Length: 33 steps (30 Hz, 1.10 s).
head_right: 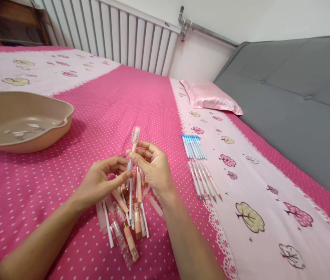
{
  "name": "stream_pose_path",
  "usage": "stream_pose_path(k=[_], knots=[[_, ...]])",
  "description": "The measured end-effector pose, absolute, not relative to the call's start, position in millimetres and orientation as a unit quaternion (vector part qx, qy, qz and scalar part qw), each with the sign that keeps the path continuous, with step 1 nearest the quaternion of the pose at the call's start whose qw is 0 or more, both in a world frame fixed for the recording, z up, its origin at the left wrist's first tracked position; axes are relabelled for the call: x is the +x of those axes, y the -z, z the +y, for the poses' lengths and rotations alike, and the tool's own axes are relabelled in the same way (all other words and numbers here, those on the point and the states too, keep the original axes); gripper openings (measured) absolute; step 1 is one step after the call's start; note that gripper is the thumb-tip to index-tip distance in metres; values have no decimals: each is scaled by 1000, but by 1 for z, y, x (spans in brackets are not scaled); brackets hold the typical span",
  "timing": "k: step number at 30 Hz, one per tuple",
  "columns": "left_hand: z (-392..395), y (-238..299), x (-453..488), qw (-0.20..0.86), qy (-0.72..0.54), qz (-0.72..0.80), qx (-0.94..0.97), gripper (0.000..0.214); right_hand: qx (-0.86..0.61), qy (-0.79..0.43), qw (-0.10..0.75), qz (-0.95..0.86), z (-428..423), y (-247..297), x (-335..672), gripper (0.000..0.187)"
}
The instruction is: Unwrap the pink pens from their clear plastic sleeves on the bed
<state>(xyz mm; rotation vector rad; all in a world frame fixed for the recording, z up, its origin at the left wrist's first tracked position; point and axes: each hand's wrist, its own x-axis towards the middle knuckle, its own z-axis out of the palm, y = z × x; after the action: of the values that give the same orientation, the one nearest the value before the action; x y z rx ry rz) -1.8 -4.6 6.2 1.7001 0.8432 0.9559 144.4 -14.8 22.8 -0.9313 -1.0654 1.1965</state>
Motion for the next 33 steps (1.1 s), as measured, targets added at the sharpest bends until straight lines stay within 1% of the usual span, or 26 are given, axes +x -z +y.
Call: stream_pose_path(k=[12, 17, 25, 33], knots=[[-3, -4, -1, 473, -398, 360, 698, 20, -416, -499, 596, -472, -14, -21, 146, 32], [-4, -5, -1, 470, -403, 365, 695, 21, -443, -461, 603, -478, -14, -20, 146, 28], [-3, -5, -1, 492, -404, 360, 682, 21, -446, -465, 606, -467, -14, -22, 146, 24], [-2, -1, -3, 510, -400, 343, 679, 24, -439, -474, 601, -470, -14, -24, 146, 30]])
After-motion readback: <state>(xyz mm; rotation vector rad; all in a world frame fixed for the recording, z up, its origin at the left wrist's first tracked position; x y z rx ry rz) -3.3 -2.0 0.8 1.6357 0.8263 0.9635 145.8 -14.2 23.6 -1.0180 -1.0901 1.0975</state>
